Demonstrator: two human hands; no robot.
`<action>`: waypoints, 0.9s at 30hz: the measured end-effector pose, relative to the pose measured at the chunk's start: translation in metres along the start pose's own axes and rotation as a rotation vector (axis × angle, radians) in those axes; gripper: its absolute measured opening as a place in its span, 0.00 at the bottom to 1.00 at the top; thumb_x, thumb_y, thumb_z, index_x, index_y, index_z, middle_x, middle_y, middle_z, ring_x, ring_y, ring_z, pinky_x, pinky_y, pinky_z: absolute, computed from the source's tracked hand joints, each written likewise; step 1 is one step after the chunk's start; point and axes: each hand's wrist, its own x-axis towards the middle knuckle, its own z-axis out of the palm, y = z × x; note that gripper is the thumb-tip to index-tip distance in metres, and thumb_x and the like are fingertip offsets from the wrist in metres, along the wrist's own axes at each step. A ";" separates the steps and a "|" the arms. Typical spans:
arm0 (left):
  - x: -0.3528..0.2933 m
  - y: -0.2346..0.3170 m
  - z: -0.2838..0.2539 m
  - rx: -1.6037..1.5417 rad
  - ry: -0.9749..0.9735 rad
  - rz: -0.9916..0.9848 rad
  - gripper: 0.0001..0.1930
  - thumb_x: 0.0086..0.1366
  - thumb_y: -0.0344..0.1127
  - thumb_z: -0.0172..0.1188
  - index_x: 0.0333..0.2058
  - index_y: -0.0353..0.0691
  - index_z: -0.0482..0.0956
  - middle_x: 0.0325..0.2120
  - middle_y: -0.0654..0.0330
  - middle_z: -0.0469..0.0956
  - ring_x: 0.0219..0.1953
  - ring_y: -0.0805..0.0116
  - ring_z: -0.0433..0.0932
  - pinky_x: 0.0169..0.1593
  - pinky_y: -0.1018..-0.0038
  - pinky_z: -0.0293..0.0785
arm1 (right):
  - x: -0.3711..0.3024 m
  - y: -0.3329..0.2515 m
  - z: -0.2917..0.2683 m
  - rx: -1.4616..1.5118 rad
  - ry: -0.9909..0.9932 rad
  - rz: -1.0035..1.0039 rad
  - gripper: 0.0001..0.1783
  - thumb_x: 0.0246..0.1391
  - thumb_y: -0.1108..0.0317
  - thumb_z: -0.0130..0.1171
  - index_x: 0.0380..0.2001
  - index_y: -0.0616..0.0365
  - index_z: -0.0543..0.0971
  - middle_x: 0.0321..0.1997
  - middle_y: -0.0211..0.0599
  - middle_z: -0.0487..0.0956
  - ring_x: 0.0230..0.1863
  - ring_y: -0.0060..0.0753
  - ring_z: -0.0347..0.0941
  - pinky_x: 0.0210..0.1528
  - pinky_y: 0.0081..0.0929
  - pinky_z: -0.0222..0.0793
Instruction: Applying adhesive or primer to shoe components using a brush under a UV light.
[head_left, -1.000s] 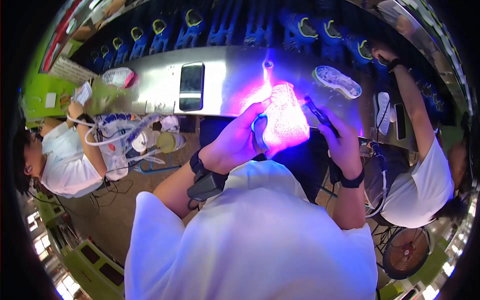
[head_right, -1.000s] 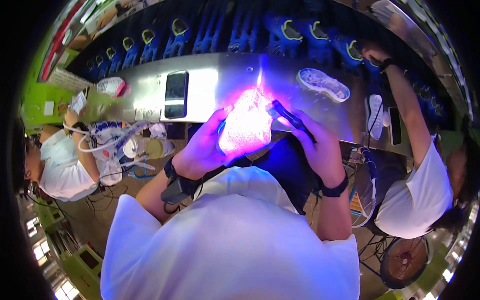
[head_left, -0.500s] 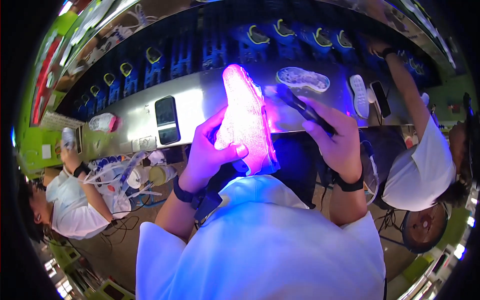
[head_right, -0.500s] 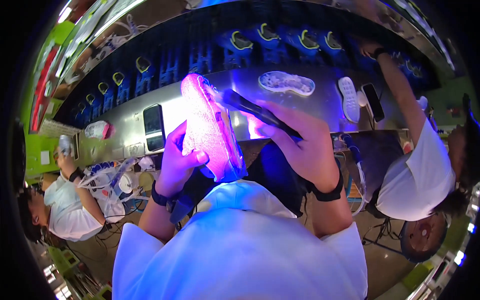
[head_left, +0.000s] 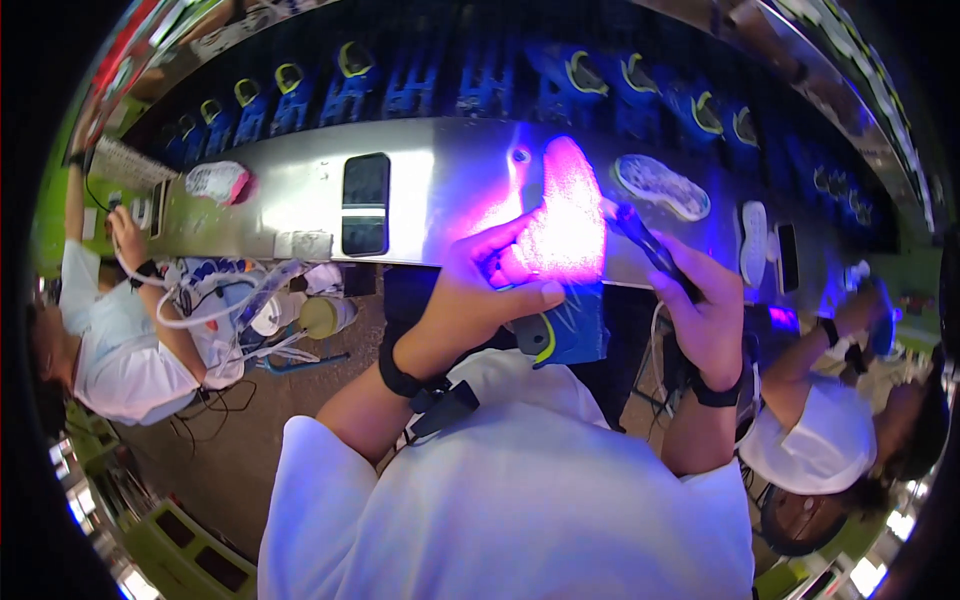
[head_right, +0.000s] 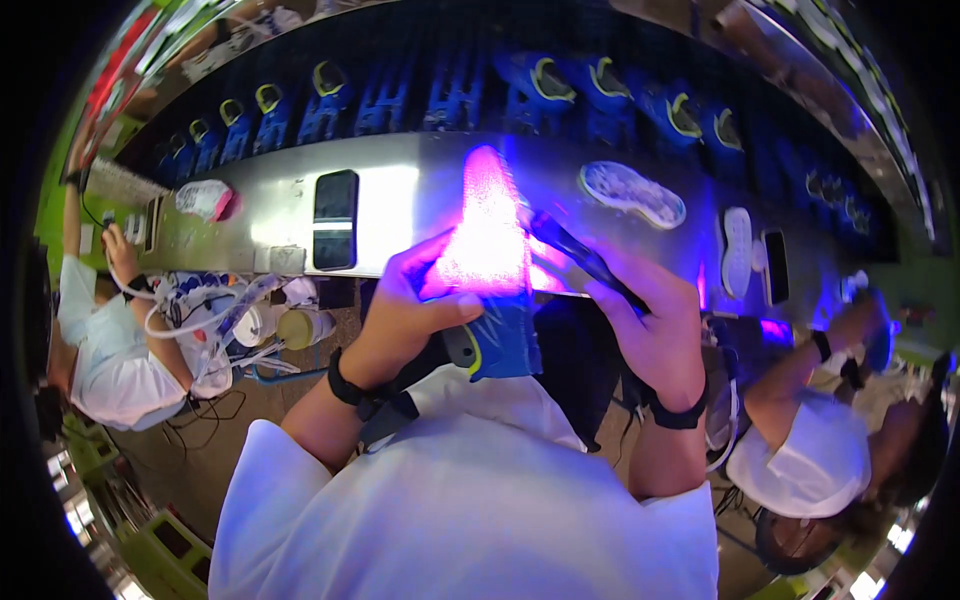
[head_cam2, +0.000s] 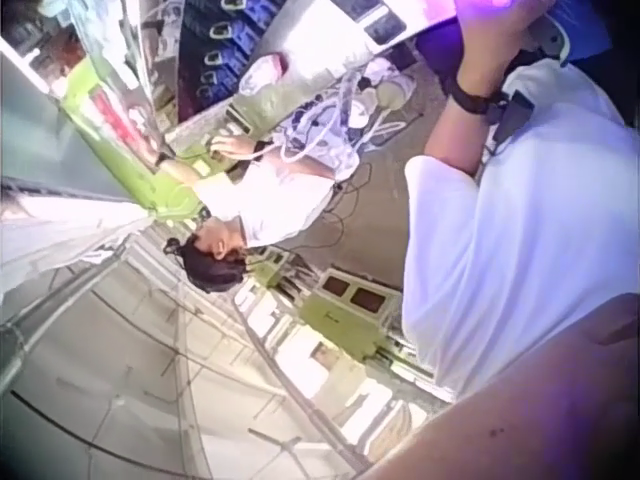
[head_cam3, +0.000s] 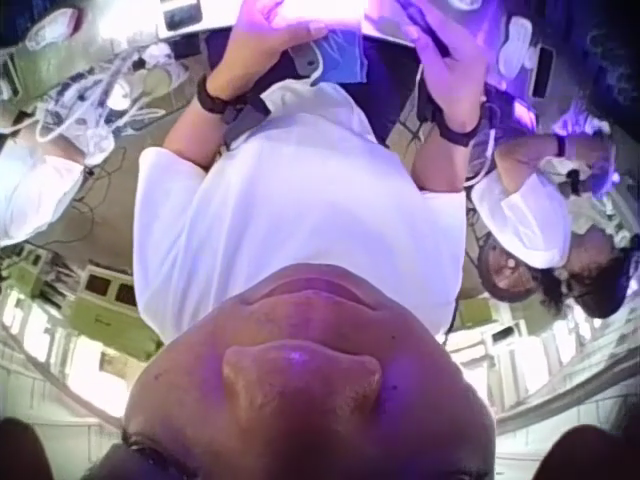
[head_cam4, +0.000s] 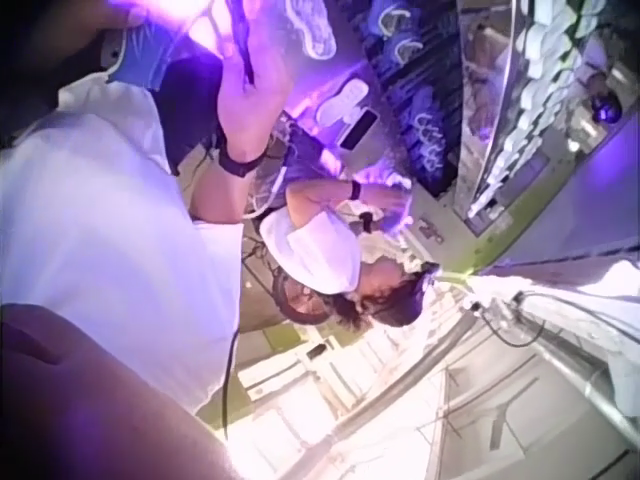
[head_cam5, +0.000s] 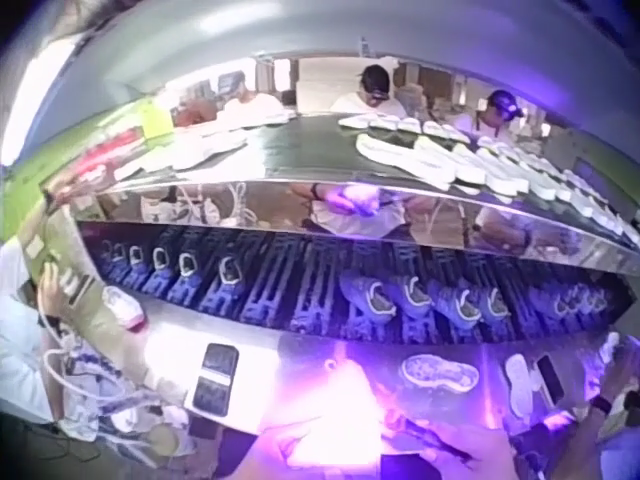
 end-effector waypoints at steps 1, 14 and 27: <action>0.001 0.001 -0.001 -0.005 0.023 -0.025 0.42 0.54 0.27 0.76 0.65 0.27 0.65 0.51 0.57 0.79 0.50 0.70 0.80 0.55 0.73 0.78 | 0.000 0.002 0.003 0.009 -0.019 -0.032 0.23 0.55 0.78 0.65 0.55 0.63 0.80 0.37 0.31 0.81 0.33 0.18 0.71 0.37 0.19 0.68; 0.227 0.022 -0.148 1.022 0.556 0.325 0.36 0.60 0.55 0.67 0.58 0.32 0.72 0.38 0.43 0.85 0.42 0.43 0.84 0.47 0.57 0.80 | -0.058 0.127 0.007 0.294 0.163 0.464 0.27 0.62 0.79 0.56 0.65 0.63 0.70 0.47 0.29 0.77 0.40 0.20 0.73 0.43 0.20 0.70; 0.313 0.062 -0.176 1.645 0.599 0.060 0.21 0.67 0.55 0.54 0.38 0.45 0.86 0.40 0.52 0.85 0.44 0.54 0.85 0.45 0.60 0.82 | -0.075 0.109 0.015 0.384 0.252 0.593 0.27 0.62 0.78 0.56 0.65 0.62 0.71 0.37 0.24 0.77 0.27 0.12 0.64 0.26 0.14 0.59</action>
